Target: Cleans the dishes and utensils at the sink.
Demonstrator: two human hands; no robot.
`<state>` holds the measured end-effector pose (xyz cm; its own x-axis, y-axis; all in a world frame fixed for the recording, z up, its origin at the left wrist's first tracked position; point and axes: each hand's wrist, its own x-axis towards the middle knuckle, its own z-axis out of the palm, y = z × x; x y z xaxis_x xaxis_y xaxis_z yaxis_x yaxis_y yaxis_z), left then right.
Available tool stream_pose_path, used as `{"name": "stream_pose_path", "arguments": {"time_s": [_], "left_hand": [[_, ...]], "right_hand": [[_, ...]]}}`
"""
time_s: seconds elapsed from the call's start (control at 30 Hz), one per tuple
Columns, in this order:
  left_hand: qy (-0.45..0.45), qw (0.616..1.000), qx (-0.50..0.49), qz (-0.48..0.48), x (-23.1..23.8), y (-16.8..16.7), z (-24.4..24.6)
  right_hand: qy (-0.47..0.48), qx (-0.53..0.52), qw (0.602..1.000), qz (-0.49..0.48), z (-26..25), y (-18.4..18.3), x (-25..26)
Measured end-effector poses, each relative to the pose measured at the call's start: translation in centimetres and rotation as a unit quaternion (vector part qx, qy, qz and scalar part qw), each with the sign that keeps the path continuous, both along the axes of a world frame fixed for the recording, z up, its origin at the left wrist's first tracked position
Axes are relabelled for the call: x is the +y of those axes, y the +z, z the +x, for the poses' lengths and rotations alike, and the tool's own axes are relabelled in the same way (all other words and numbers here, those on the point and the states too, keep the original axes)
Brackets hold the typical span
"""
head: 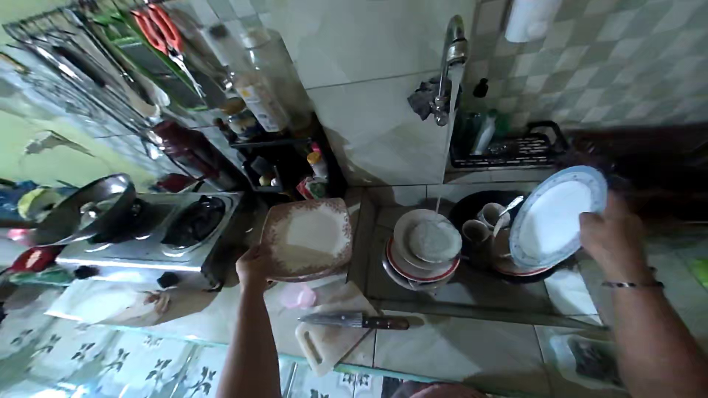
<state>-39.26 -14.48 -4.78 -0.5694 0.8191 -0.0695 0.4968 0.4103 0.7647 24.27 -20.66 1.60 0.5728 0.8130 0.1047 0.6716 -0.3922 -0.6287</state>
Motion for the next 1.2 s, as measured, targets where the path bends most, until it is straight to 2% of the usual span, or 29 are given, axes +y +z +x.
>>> {"name": "stream_pose_path", "arguments": {"time_s": [0.17,0.33,0.43,0.47,0.53,0.6,0.67,0.7,0.73,0.77,0.83,0.9,0.97,1.07,1.13,1.2], "left_hand": [[-0.013,0.988,0.133,-0.075,0.8,-1.0,-3.6],[-0.024,0.967,0.211,-0.142,1.7,-0.4,-2.2],[-0.021,0.970,0.236,-0.056,2.4,0.4,1.2],[-0.056,0.970,0.238,-0.007,2.7,1.0,3.5],[-0.190,0.956,0.216,0.052,3.6,2.0,9.7],[-0.355,0.918,0.175,0.033,4.5,2.5,17.2],[-0.499,0.841,0.208,-0.022,5.4,1.7,23.7],[-0.537,0.805,0.247,-0.049,5.9,0.9,26.1],[-0.550,0.785,0.277,-0.067,6.6,0.0,28.0],[-0.541,0.784,0.293,-0.080,7.4,-0.7,29.5],[-0.500,0.803,0.314,-0.079,9.3,-2.1,32.2],[-0.483,0.817,0.313,-0.036,10.1,-3.1,35.1],[-0.515,0.806,0.290,0.019,9.7,-3.7,37.9],[-0.629,0.729,0.265,0.046,7.1,-3.6,40.5],[-0.708,0.671,0.218,0.028,5.4,-2.7,40.4],[-0.745,0.627,0.227,0.005,4.4,-0.5,39.6]], "right_hand": [[0.006,0.105,0.984,0.143,1.1,0.4,-1.4],[-0.037,0.324,0.924,0.199,-2.2,-2.2,0.5],[-0.046,0.421,0.890,0.169,-5.0,-5.1,2.3],[-0.048,0.433,0.885,0.162,-6.0,-6.2,3.0],[-0.053,0.442,0.883,0.149,-8.1,-8.0,4.2],[-0.067,0.457,0.879,0.121,-9.8,-8.9,5.1],[-0.084,0.489,0.864,0.090,-11.5,-9.2,5.5],[-0.082,0.494,0.861,0.086,-12.0,-9.5,5.6],[-0.074,0.492,0.863,0.090,-12.4,-9.9,5.6],[-0.066,0.485,0.867,0.096,-12.9,-10.1,5.6],[-0.033,0.455,0.883,0.109,-13.5,-10.3,5.4],[-0.002,0.417,0.899,0.132,-13.9,-10.5,5.2],[0.020,0.412,0.900,0.144,-14.1,-10.4,5.8],[0.008,0.422,0.896,0.136,-12.9,-10.5,6.9],[-0.047,0.455,0.884,0.095,-11.2,-9.0,7.1],[-0.086,0.498,0.861,0.053,-8.9,-7.8,7.5]]}}
